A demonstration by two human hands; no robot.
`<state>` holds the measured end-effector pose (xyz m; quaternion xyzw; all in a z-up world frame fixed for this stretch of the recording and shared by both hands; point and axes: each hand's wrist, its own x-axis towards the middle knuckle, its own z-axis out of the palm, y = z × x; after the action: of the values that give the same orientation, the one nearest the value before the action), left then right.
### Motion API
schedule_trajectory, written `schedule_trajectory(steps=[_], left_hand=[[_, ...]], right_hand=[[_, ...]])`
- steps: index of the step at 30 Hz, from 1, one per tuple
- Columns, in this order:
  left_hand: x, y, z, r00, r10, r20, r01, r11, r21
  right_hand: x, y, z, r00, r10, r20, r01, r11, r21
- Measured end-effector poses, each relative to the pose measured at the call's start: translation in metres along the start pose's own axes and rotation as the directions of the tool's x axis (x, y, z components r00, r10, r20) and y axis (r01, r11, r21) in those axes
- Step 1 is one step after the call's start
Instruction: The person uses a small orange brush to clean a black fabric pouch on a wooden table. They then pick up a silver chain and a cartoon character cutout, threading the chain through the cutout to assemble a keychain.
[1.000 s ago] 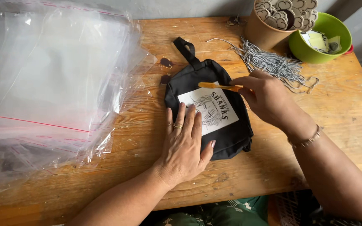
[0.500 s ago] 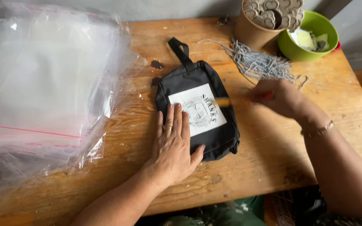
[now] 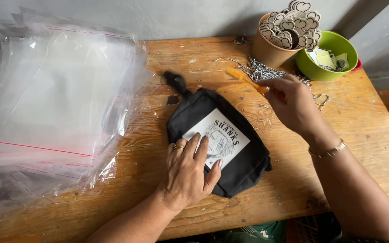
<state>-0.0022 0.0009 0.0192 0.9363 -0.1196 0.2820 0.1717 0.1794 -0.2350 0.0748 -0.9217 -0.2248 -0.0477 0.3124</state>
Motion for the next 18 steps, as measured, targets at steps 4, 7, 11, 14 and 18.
schedule_trajectory(steps=[4, 7, 11, 14, 18], left_hand=[[0.017, 0.003, -0.016, 0.979, 0.146, -0.145, -0.145, 0.989, 0.015], [0.014, 0.002, 0.000, 0.985, 0.167, -0.040, -0.170, 0.982, -0.082], [0.006, 0.000, 0.013, 0.976, 0.119, 0.181, -0.102, 0.990, -0.100], [0.007, 0.003, 0.011, 0.964, 0.116, 0.237, -0.108, 0.993, -0.049], [0.010, 0.008, 0.006, 0.973, 0.183, 0.141, -0.183, 0.983, -0.010]], right_hand=[[-0.029, -0.011, 0.001, 0.994, 0.002, 0.107, 0.003, 0.999, -0.049], [-0.047, -0.025, 0.014, 0.964, -0.212, 0.157, 0.216, 0.976, -0.005], [-0.051, -0.010, 0.006, 0.966, 0.032, 0.256, 0.067, 0.926, -0.371], [-0.054, -0.012, -0.048, 0.889, 0.287, 0.356, -0.044, 0.828, -0.559], [-0.072, -0.021, -0.068, 0.973, 0.137, 0.183, -0.049, 0.906, -0.420]])
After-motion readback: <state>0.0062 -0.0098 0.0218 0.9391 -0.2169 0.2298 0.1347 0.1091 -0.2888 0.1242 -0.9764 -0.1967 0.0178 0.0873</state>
